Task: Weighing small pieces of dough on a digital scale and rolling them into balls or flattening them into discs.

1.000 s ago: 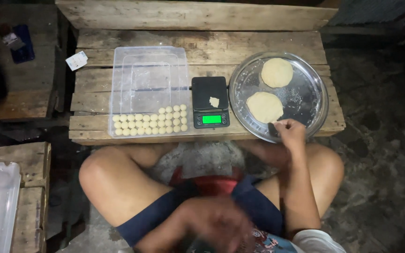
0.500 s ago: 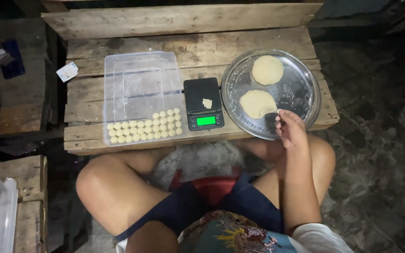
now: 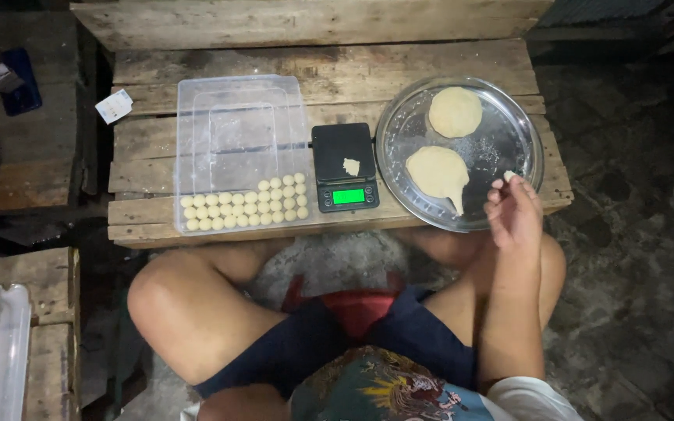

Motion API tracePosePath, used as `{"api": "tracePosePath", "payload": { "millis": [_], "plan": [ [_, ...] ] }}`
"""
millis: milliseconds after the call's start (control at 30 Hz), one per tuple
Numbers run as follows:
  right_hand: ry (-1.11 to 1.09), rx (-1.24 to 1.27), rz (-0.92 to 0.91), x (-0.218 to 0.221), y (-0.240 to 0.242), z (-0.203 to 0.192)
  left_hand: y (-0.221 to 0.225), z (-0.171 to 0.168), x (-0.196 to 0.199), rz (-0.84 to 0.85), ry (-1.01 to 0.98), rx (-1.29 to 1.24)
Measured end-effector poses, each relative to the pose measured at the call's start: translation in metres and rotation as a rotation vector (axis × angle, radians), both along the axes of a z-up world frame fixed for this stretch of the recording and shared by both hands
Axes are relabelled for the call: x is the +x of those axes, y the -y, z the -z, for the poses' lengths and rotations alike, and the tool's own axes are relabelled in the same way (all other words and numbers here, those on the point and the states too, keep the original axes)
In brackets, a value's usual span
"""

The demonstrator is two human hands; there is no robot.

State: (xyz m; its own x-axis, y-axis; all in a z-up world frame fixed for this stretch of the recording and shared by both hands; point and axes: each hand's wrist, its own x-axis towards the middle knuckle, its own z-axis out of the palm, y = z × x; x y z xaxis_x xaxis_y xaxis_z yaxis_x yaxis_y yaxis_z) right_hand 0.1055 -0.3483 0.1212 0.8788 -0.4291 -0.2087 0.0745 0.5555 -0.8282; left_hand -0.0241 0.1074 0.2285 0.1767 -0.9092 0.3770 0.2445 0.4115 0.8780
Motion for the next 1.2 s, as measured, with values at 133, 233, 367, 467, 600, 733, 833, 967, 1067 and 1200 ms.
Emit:
{"api": "tracePosePath", "payload": {
  "millis": [133, 233, 367, 467, 600, 733, 833, 967, 1067, 1200],
  "plan": [
    [-0.141, -0.288, 0.022, 0.000, -0.050, -0.016, 0.024, 0.014, 0.044, -0.019, 0.036, 0.001],
    [-0.130, -0.315, -0.082, 0.015, -0.081, -0.001, 0.057, 0.080, 0.076, -0.623, 0.313, 0.488],
    [-0.232, -0.753, -0.186, 0.046, -0.125, 0.001, 0.075, 0.198, 0.065, -0.805, 0.745, 0.874],
    [-0.201, -0.915, -0.314, 0.073, -0.147, -0.002, 0.087, 0.222, 0.061, -0.677, 0.918, 0.894],
    [-0.215, -1.060, -0.449, 0.106, -0.167, 0.011, 0.093, 0.221, 0.057, -0.586, 0.795, 0.864],
    [-0.256, -1.188, -0.511, 0.135, -0.184, 0.018, 0.094, 0.218, 0.065, -0.515, 0.739, 0.981],
    [-0.247, -1.400, -0.545, 0.141, -0.196, 0.007, 0.096, 0.228, 0.071, -0.422, 0.630, 1.075],
    [-0.321, -1.455, -0.551, 0.146, -0.204, 0.006, 0.099, 0.242, 0.070, -0.500, 0.772, 1.038],
    [-0.308, -1.371, -0.528, 0.143, -0.205, 0.005, 0.098, 0.231, 0.070, -0.480, 0.804, 1.042],
    [-0.118, -1.153, -0.455, 0.148, -0.184, 0.034, 0.101, 0.252, 0.066, -0.466, 0.720, 1.027]
  ]
}}
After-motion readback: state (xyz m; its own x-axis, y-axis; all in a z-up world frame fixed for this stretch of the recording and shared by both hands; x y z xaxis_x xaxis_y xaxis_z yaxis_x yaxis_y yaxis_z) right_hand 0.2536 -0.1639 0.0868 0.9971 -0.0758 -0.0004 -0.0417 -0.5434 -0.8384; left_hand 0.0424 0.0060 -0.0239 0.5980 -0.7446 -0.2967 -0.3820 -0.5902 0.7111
